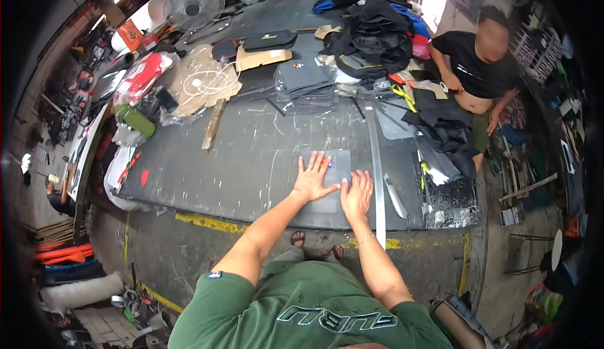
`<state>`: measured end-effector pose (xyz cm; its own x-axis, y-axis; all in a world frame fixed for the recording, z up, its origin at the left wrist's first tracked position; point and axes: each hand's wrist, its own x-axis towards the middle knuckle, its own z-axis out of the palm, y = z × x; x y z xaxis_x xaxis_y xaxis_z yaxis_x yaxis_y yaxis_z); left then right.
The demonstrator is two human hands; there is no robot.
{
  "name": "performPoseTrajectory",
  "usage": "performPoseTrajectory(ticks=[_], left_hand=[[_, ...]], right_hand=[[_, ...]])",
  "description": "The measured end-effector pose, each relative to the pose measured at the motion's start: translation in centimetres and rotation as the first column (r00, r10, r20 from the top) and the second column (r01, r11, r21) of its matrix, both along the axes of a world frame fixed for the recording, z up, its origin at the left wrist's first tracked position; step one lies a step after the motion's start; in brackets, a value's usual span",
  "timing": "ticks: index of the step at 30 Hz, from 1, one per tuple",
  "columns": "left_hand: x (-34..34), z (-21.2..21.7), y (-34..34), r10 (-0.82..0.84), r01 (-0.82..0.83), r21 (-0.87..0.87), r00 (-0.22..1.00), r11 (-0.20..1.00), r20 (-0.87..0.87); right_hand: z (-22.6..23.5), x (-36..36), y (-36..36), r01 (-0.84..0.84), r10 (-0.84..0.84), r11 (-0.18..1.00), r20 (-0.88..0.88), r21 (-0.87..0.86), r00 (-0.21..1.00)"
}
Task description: The person aligns a metal ruler on fabric pieces on a work table and cuts them using a utility knife.
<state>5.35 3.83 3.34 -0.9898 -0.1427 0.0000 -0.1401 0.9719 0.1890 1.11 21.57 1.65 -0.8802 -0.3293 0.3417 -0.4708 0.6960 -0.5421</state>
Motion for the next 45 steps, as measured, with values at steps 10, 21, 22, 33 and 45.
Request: performPoseTrajectory(ticks=[10, 21, 22, 33, 45], left_hand=[[-0.3, -0.1, -0.3, 0.014, -0.014, -0.008, 1.000, 1.000, 0.008], [-0.5, -0.3, -0.5, -0.060, 0.062, 0.046, 0.997, 0.997, -0.043], [-0.4, -0.3, -0.5, -0.065, 0.068, 0.065, 0.997, 0.996, -0.041], [-1.4, 3.1, -0.3, -0.098, 0.155, 0.499, 0.985, 0.853, -0.140], [5.9, 18.6, 5.7, -0.759, 0.682, 0.725, 0.521, 0.096, -0.390]], right_hand=[[0.2, -0.1, -0.4, 0.001, -0.001, 1.000, -0.009, 0.026, 1.000], [0.5, 0.1, -0.6, 0.075, -0.071, 0.993, -0.051, 0.094, 0.996], [0.5, 0.3, -0.7, 0.099, -0.094, 0.990, -0.055, 0.102, 0.994], [2.5, -0.8, 0.0, -0.047, 0.054, 0.952, -0.013, 0.303, 0.998], [2.0, 0.2, -0.1, -0.030, 0.022, 0.956, 0.029, 0.292, 0.999]])
